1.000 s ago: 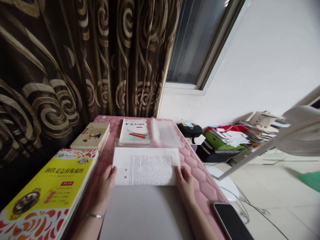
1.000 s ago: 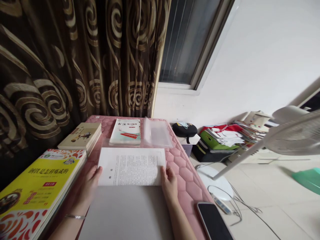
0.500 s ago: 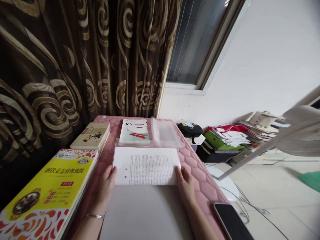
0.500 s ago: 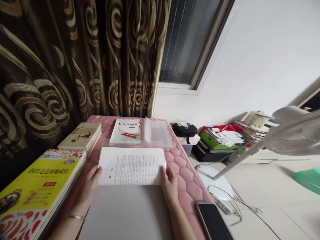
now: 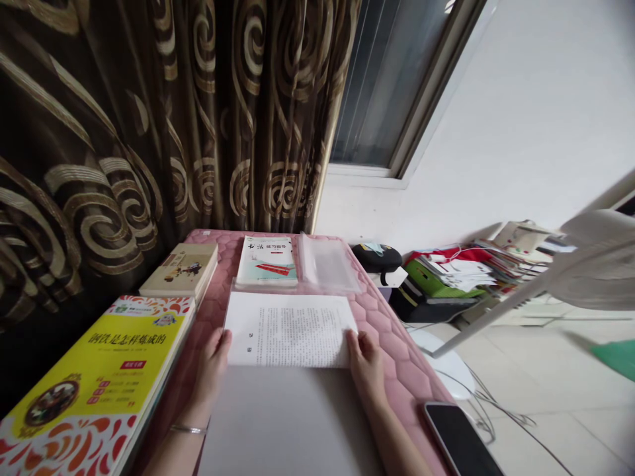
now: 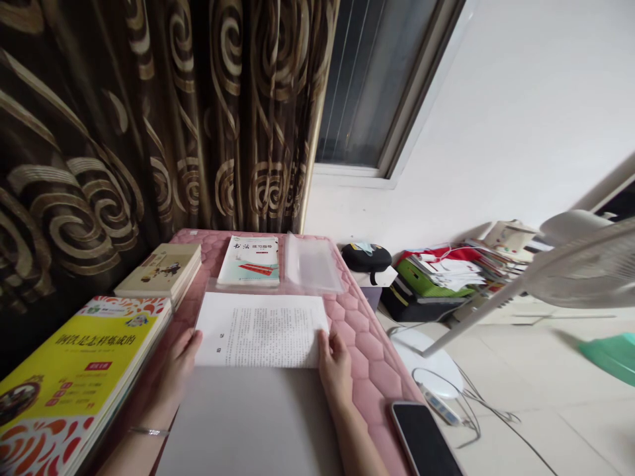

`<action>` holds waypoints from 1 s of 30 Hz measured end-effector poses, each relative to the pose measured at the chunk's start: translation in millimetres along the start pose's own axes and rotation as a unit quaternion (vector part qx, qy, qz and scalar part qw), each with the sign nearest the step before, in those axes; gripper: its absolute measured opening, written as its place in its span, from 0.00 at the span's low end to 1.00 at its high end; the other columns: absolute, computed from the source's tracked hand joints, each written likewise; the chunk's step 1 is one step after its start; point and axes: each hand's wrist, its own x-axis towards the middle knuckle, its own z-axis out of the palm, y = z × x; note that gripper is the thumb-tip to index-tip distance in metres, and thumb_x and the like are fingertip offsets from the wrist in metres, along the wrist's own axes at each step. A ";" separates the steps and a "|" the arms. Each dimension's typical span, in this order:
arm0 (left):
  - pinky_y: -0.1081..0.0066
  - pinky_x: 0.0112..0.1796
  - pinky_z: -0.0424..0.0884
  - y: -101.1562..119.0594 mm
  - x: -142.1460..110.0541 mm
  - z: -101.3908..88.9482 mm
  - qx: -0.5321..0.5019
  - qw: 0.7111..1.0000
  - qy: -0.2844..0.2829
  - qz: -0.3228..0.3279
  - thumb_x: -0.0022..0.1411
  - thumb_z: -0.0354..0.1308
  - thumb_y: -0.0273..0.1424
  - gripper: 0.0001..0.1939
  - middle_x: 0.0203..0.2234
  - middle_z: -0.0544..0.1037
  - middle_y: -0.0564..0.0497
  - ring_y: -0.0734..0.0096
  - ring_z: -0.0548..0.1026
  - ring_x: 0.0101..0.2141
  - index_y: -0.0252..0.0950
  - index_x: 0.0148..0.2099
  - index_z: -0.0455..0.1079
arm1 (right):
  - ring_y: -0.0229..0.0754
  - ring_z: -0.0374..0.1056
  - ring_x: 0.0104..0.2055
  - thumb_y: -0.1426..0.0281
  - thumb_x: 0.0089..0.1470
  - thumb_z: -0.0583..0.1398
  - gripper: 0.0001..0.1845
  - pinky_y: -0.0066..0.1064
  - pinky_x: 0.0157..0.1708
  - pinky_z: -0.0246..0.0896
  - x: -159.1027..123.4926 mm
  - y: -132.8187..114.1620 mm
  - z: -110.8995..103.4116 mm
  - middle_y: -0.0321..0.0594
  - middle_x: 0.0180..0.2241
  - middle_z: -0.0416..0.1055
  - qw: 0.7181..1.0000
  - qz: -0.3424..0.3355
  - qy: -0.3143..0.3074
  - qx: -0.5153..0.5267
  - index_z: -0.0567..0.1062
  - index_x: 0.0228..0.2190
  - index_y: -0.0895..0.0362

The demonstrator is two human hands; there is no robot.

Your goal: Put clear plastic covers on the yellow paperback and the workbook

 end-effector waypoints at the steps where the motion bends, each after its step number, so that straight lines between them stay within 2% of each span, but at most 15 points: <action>1: 0.71 0.30 0.69 -0.9 -0.1 0.1 0.001 1.000 0.000 -0.002 0.54 0.55 0.53 0.21 0.22 0.73 0.53 0.66 0.71 0.27 0.39 0.28 0.64 | 0.44 0.63 0.31 0.46 0.53 0.57 0.23 0.33 0.31 0.59 -0.1 -1.0 -0.4 0.35 0.25 0.68 1.000 0.000 -0.004 0.013 0.70 0.26 0.54; 5: 0.70 0.30 0.69 -4.2 0.2 1.8 0.003 1.000 -0.006 -0.016 0.55 0.54 0.53 0.21 0.23 0.74 0.52 0.66 0.71 0.27 0.39 0.29 0.63 | 0.45 0.64 0.31 0.47 0.53 0.58 0.21 0.33 0.30 0.60 -0.2 -4.0 -1.7 0.36 0.26 0.70 0.999 -0.003 -0.017 0.052 0.71 0.27 0.53; 13: 0.69 0.34 0.71 -0.1 -0.6 2.5 0.000 1.000 -0.002 -0.031 0.54 0.53 0.54 0.23 0.28 0.77 0.49 0.61 0.74 0.33 0.38 0.32 0.66 | 0.45 0.64 0.30 0.48 0.52 0.58 0.22 0.33 0.29 0.59 1.9 4.4 0.3 0.36 0.25 0.70 1.000 -0.005 0.007 0.010 0.71 0.26 0.54; 16: 0.70 0.33 0.70 -1.6 -0.9 2.8 -0.002 1.000 0.005 -0.028 0.54 0.54 0.54 0.22 0.28 0.77 0.49 0.60 0.75 0.34 0.38 0.32 0.66 | 0.44 0.64 0.31 0.48 0.52 0.58 0.21 0.33 0.30 0.60 0.9 2.7 -0.3 0.36 0.26 0.69 0.999 0.005 -0.005 0.038 0.72 0.28 0.54; 19: 0.71 0.32 0.69 -3.1 -0.3 3.8 0.003 1.000 0.003 -0.018 0.55 0.53 0.53 0.22 0.26 0.76 0.51 0.63 0.73 0.32 0.39 0.30 0.64 | 0.44 0.64 0.32 0.49 0.53 0.59 0.20 0.33 0.31 0.61 -0.5 -1.3 -1.5 0.36 0.28 0.70 0.997 0.013 -0.024 0.076 0.72 0.29 0.54; 22: 0.71 0.30 0.68 -1.8 0.3 4.2 0.010 1.000 0.010 -0.014 0.55 0.53 0.54 0.22 0.23 0.74 0.53 0.66 0.71 0.28 0.39 0.28 0.63 | 0.46 0.65 0.33 0.50 0.52 0.59 0.20 0.33 0.32 0.61 -0.6 -2.6 -1.9 0.37 0.28 0.71 0.997 0.015 -0.025 0.067 0.73 0.29 0.54; 30: 0.71 0.30 0.69 1.4 -1.5 1.1 -0.001 1.000 -0.003 -0.026 0.53 0.54 0.55 0.22 0.25 0.74 0.52 0.64 0.72 0.29 0.40 0.29 0.63 | 0.46 0.66 0.31 0.49 0.51 0.59 0.20 0.33 0.29 0.60 0.4 2.0 -0.5 0.37 0.26 0.72 1.000 0.007 0.003 0.023 0.74 0.28 0.53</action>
